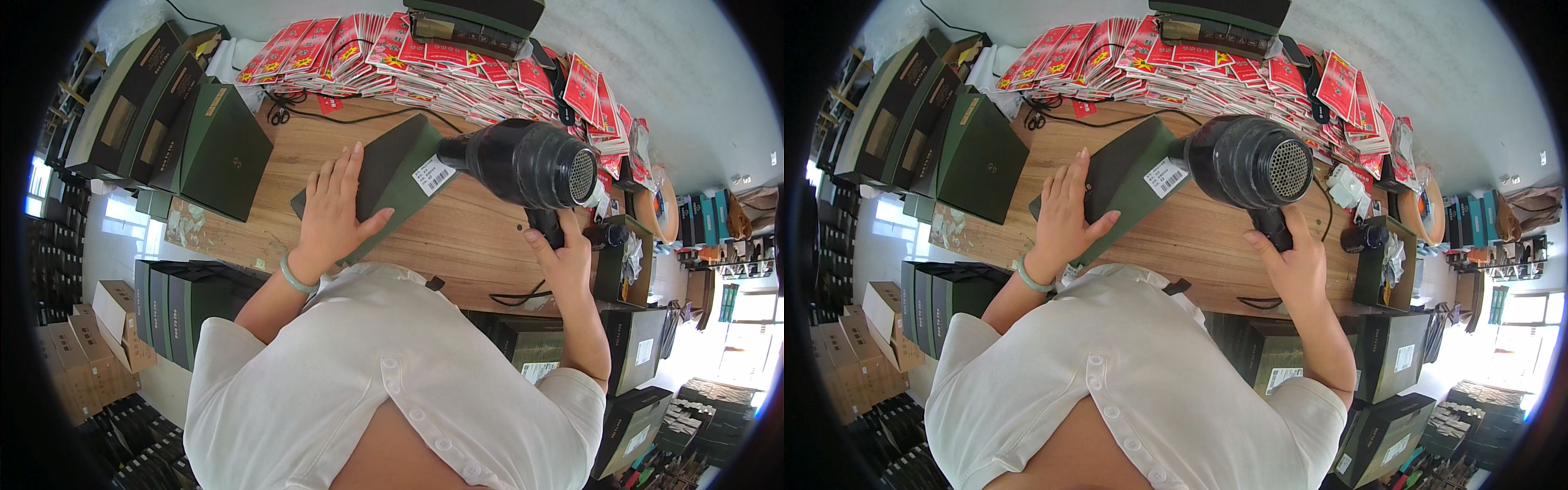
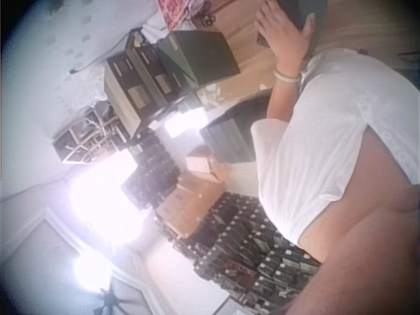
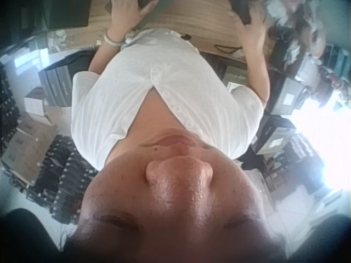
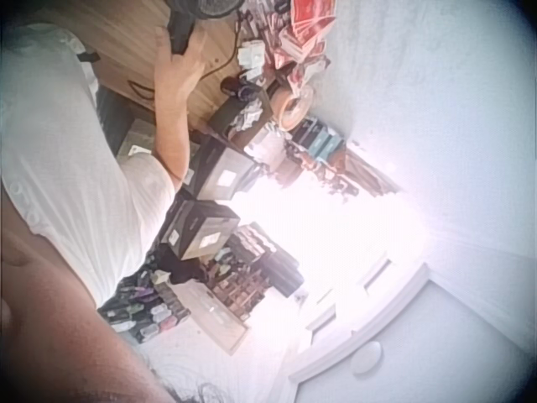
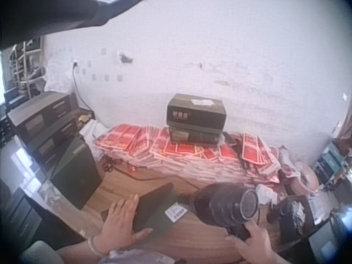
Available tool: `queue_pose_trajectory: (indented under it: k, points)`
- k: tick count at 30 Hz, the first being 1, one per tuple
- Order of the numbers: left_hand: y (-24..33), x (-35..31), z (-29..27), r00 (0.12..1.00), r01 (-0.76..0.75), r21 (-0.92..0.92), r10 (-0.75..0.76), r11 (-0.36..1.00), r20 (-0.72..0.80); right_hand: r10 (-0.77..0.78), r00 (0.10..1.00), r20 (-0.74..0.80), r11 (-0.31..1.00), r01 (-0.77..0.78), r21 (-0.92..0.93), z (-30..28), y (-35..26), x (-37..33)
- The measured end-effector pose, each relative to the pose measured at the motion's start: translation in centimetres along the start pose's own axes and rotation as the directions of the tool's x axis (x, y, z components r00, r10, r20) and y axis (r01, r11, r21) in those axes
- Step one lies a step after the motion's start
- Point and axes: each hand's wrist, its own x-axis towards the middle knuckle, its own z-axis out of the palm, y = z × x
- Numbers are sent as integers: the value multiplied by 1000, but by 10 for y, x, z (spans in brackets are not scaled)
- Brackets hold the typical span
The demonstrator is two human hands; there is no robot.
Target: The person packs items into green boxes, places red packets inside, closes the boxes, and uses a heat gun to apply labels. The person then stacks the finished boxes on the floor.
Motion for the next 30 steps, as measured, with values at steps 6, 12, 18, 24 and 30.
queue_pose_trajectory:
  k: [6,12,18,24,30]
  points:
    - [0,0,0,1000,-4,3,4,1000,2,-2,1000,12,1000,2,-4,-1,-2,-1]
    - [0,0,0,1000,-2,2,2,1000,-1,30,998,62,999,-31,25,-2,-4,-2]
    - [0,0,0,1000,6,-1,-6,1000,8,25,995,97,1000,-24,-16,-1,-8,-8]
    - [0,1,0,1000,-2,3,2,1000,-7,49,995,84,999,-49,-1,2,-8,-8]
    - [-1,0,1,1000,20,-22,-20,1000,4,37,997,74,999,-39,17,2,-8,-12]
